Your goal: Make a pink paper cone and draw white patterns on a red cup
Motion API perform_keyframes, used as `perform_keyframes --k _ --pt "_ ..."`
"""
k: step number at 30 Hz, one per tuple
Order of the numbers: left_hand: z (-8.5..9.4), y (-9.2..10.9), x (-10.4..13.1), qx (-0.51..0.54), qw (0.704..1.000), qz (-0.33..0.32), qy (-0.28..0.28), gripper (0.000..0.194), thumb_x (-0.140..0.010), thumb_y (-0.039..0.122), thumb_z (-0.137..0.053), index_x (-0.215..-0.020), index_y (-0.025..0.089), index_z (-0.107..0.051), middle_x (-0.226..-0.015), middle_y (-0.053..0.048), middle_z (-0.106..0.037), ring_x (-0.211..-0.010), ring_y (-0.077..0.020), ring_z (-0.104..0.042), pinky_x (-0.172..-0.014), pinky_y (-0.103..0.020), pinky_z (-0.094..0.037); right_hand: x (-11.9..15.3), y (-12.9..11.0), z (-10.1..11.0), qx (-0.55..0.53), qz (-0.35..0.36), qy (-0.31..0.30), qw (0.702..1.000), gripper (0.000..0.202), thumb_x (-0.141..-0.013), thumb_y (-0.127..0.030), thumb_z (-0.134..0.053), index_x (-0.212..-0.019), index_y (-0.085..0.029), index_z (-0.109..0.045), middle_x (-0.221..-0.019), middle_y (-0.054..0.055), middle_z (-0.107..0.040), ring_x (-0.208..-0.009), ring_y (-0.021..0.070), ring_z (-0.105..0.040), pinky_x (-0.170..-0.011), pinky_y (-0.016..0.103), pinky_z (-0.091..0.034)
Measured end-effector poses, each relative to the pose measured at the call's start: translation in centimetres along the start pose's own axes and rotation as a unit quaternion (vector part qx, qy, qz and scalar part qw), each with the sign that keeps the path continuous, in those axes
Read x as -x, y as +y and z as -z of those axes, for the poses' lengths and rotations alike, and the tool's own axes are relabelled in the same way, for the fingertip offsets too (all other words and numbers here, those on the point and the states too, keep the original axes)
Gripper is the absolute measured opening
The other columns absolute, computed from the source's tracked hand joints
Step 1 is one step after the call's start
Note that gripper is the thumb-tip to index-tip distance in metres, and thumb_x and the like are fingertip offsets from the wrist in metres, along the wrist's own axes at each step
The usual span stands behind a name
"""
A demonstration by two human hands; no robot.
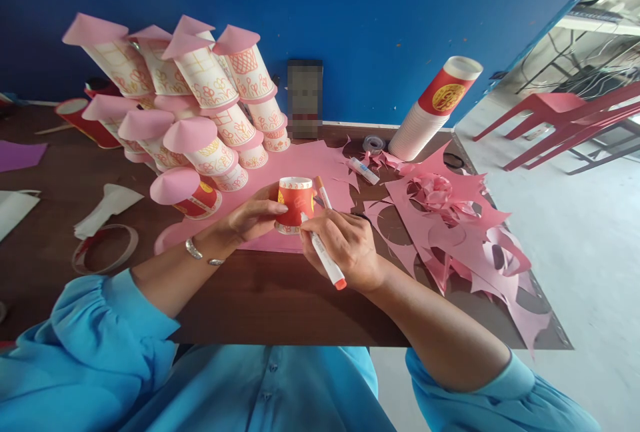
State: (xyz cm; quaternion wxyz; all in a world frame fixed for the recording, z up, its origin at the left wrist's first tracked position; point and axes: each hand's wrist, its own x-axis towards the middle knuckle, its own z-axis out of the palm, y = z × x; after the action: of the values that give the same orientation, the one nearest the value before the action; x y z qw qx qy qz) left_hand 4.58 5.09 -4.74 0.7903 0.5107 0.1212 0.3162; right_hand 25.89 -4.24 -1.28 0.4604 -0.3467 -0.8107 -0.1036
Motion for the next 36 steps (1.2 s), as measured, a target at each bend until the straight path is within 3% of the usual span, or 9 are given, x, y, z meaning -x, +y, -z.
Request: perform_keyframes --k 16,26,36 --pt "-0.15 0.04 -0.11 0.014 1.000 0.002 0.011 0.046 -0.090 0.035 -0.086 -0.133 0.018 -0.080 -0.122 -0.014 -0.084 -0.106 -0.0282 -0.080 -0.092 -0.038 -0.063 0.39 0.25 -0.54 0.010 0.001 0.001 1.000 0.021 -0.102 -0.009 -0.067 -0.114 -0.026 -0.063 -0.084 -0.001 -0.079 -0.069 0.0161 -0.078 -0.065 0.025 -0.061" --pt "0.14 -0.21 -0.14 0.010 1.000 0.011 0.010 0.050 -0.089 0.037 -0.088 -0.135 0.018 -0.080 -0.130 -0.017 -0.083 -0.116 -0.0331 -0.081 -0.099 -0.044 -0.066 -0.01 0.31 -0.12 0.020 -0.011 -0.018 1.000 0.019 -0.102 -0.006 -0.065 -0.106 -0.025 -0.062 -0.082 -0.001 -0.079 -0.065 0.0147 -0.075 -0.058 0.024 -0.054" --pt "0.21 -0.30 0.11 0.006 1.000 0.010 0.016 0.048 -0.092 0.033 -0.083 -0.138 0.019 -0.079 -0.132 -0.018 -0.082 -0.118 -0.0333 -0.079 -0.102 -0.046 -0.065 0.00 0.31 0.15 0.020 -0.022 -0.029 0.999 0.017 -0.100 -0.008 -0.064 -0.102 -0.024 -0.065 -0.081 -0.001 -0.079 -0.065 0.0145 -0.075 -0.058 0.025 -0.055"
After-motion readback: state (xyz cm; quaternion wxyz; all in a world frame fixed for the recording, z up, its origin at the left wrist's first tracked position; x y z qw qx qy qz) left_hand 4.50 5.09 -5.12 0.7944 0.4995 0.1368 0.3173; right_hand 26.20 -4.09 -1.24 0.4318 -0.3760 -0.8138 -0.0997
